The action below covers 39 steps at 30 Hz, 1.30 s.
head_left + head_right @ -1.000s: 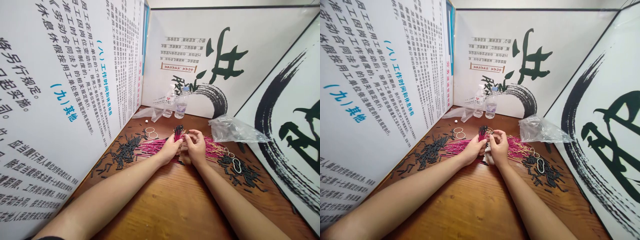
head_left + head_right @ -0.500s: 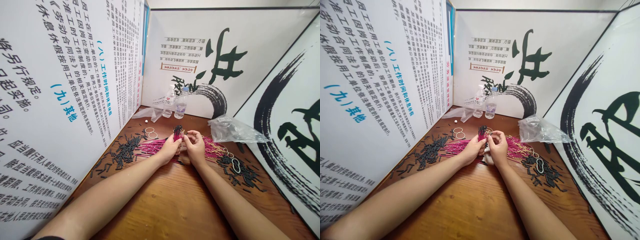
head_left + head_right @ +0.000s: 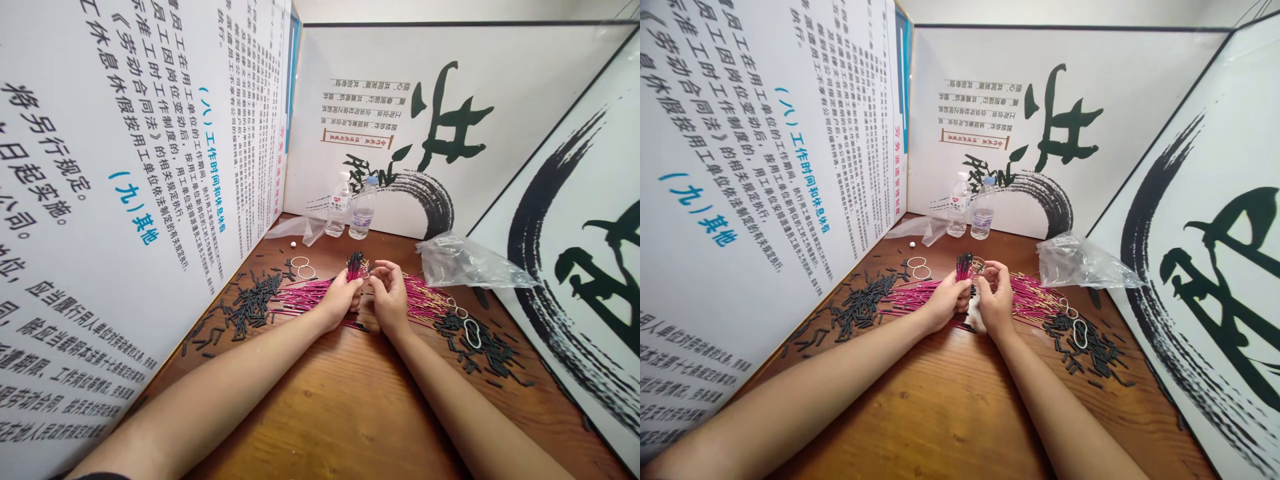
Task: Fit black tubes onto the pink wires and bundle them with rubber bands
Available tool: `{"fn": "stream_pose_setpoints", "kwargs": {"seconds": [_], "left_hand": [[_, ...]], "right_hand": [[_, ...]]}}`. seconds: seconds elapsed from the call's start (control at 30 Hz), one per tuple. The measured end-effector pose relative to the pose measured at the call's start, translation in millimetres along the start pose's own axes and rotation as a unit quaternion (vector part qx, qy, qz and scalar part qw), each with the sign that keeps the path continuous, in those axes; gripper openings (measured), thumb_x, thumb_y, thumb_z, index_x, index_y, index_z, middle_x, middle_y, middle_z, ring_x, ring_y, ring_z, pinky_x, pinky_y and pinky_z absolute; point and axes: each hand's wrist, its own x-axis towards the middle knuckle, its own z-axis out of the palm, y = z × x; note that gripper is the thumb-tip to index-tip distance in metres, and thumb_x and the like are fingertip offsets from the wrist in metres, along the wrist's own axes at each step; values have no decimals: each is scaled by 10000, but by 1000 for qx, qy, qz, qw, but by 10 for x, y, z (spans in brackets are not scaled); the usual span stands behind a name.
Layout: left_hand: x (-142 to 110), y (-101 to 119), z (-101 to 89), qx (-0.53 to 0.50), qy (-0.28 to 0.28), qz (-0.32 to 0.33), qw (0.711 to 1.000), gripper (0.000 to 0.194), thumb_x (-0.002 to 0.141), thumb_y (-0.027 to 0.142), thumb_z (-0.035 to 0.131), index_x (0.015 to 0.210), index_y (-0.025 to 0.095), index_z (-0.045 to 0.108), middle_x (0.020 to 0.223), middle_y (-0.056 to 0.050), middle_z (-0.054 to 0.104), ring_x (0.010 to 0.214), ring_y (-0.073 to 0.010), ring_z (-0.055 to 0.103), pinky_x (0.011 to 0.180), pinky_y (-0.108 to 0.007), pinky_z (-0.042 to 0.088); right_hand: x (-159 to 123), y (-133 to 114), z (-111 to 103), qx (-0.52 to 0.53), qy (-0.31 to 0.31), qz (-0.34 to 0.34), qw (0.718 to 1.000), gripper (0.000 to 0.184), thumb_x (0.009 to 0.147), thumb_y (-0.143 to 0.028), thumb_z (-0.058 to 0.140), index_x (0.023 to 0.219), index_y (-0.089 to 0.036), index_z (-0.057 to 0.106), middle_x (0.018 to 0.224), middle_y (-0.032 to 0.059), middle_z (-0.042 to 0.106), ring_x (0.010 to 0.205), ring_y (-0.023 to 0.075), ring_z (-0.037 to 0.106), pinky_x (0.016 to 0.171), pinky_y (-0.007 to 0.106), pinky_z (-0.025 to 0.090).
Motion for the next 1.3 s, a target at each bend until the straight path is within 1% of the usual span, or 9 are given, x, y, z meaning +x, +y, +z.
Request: {"fn": "stream_pose_setpoints", "kwargs": {"seconds": [0.2, 0.3, 0.43, 0.57, 0.7, 0.87, 0.97, 1.17, 1.3], "left_hand": [[-18, 13, 16, 5, 9, 4, 1000, 218, 813, 267, 566, 927, 209, 388, 496, 118, 278, 369, -30, 204, 415, -189, 141], [-30, 23, 18, 2, 8, 8, 1000, 249, 803, 262, 578, 966, 219, 396, 495, 121, 277, 362, -29, 190, 409, -191, 116], [-29, 28, 4, -8, 3, 7, 1000, 256, 796, 264, 579, 973, 231, 396, 496, 121, 283, 355, -27, 179, 402, -191, 100], [-30, 25, 8, -11, 5, 12, 1000, 279, 777, 277, 606, 948, 230, 390, 496, 123, 296, 353, -23, 187, 395, -187, 112], [-37, 23, 31, 8, 10, 27, 1000, 325, 752, 254, 632, 983, 220, 405, 499, 124, 326, 347, -21, 206, 388, -186, 137], [-40, 37, 39, 9, 17, 9, 1000, 260, 773, 244, 589, 956, 214, 408, 487, 126, 300, 344, -22, 193, 391, -188, 125], [-33, 41, 26, 6, 12, -6, 1000, 209, 775, 225, 554, 928, 212, 412, 495, 124, 271, 348, -23, 176, 390, -189, 115], [-13, 30, 9, 5, 8, -12, 1000, 139, 773, 226, 500, 857, 211, 390, 517, 113, 265, 350, -27, 178, 377, -179, 125], [-20, 37, 15, 9, 5, -14, 1000, 138, 778, 225, 485, 819, 217, 353, 512, 114, 261, 347, -31, 176, 373, -174, 135]], "right_hand": [[-9, -12, 0, -22, -39, -6, 999, 360, 806, -238, 519, 1165, -221, 544, 963, 45, 580, 858, 176, 556, 794, 342, 457], [-8, -11, 2, -9, -39, 1, 999, 375, 788, -214, 508, 1162, -220, 534, 1006, 54, 580, 888, 181, 555, 813, 350, 456], [-4, 18, 4, 11, -32, 24, 999, 368, 773, -189, 480, 1139, -211, 507, 946, 42, 571, 840, 174, 559, 763, 334, 462], [-3, 42, 13, 16, -31, 43, 998, 302, 817, -266, 505, 1112, -202, 505, 893, 39, 593, 819, 180, 575, 762, 340, 462], [-2, 44, 20, 23, -39, 57, 997, 321, 835, -354, 534, 1116, -202, 507, 921, 56, 622, 835, 191, 591, 771, 349, 469], [2, 47, 18, 19, -38, 56, 998, 316, 840, -381, 536, 1099, -201, 523, 934, 55, 615, 820, 185, 577, 760, 342, 468], [1, 39, 13, 12, -37, 53, 998, 301, 839, -384, 534, 1075, -196, 537, 864, 35, 595, 756, 169, 551, 709, 319, 459], [-11, 17, 0, 21, -43, 53, 997, 218, 849, -406, 541, 917, -199, 541, 802, 8, 572, 726, 152, 534, 678, 284, 434], [-17, -4, 2, 26, -49, 50, 997, 230, 846, -420, 561, 893, -196, 537, 786, 2, 569, 715, 146, 536, 677, 280, 433]]}}
